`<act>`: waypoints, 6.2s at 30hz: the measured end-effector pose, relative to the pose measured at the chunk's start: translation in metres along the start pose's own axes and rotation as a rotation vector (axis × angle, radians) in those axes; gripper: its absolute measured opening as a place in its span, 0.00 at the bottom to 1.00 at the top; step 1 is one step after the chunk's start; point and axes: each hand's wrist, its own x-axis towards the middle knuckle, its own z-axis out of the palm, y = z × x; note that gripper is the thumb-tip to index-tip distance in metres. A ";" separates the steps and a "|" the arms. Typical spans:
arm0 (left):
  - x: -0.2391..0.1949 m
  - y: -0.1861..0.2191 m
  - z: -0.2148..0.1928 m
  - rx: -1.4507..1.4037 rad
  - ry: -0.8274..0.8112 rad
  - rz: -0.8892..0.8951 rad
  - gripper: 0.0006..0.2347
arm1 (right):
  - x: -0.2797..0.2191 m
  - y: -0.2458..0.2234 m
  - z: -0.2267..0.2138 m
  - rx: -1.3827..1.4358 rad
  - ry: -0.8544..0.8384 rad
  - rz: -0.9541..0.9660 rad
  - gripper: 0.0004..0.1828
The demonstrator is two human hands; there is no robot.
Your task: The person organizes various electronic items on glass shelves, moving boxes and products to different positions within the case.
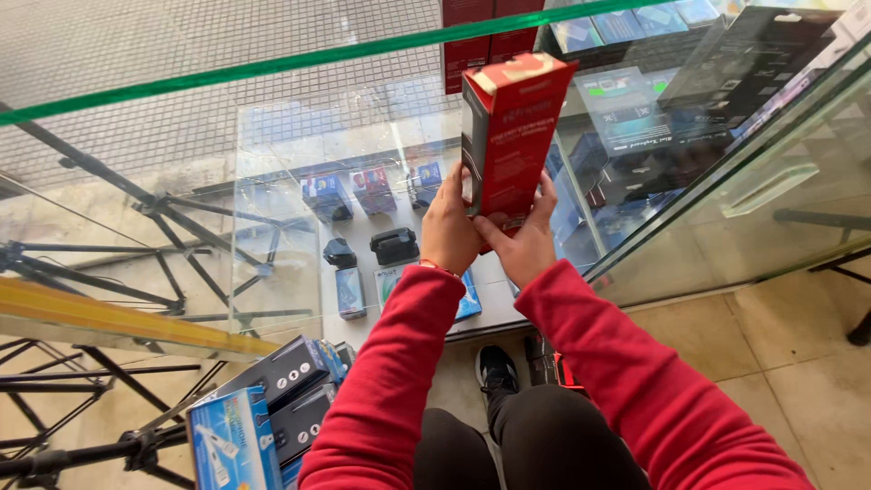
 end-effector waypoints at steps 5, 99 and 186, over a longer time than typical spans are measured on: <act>0.007 0.015 -0.010 0.041 -0.237 -0.057 0.37 | 0.043 0.043 0.021 -0.135 0.131 0.206 0.67; -0.121 -0.029 -0.022 0.382 0.098 0.011 0.09 | -0.164 0.019 -0.285 -0.887 -0.459 0.140 0.42; -0.121 0.015 -0.016 0.435 0.042 -0.167 0.10 | 0.185 0.081 0.131 -0.691 0.429 0.245 0.61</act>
